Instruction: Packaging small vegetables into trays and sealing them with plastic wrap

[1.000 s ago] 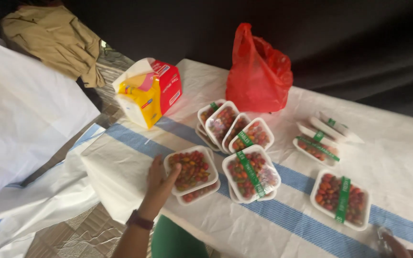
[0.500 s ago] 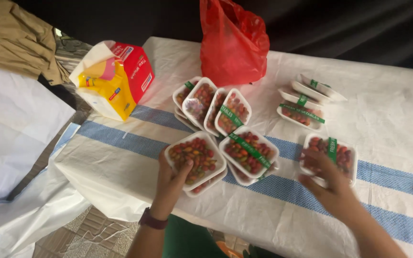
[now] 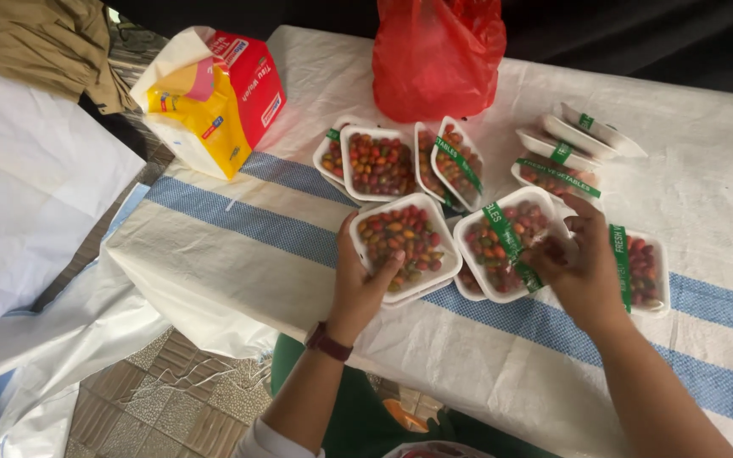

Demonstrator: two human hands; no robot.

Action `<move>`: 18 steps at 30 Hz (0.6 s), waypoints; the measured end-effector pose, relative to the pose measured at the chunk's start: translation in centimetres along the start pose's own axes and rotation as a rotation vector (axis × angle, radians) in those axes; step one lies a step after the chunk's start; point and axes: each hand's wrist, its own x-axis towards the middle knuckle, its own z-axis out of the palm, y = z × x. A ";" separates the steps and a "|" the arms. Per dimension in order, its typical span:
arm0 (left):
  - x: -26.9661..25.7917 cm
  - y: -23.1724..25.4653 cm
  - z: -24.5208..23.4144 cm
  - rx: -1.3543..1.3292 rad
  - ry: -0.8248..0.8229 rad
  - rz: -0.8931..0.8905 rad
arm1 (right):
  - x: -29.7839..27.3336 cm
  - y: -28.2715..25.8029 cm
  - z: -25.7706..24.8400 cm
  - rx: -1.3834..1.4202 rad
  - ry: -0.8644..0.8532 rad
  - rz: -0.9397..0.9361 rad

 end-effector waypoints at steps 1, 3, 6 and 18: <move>0.2 -0.2 0.0 -0.027 -0.011 0.014 | 0.1 0.8 -0.4 0.261 0.024 0.014; 0.3 0.2 -0.7 -0.030 -0.060 0.002 | 0.0 1.8 -1.2 0.428 -0.004 0.101; 0.2 0.6 -1.1 -0.048 -0.110 0.002 | -0.3 2.6 -2.0 0.600 0.015 0.120; 0.2 0.4 -0.8 0.186 0.053 -0.097 | -1.5 0.5 -3.9 0.615 0.191 -0.197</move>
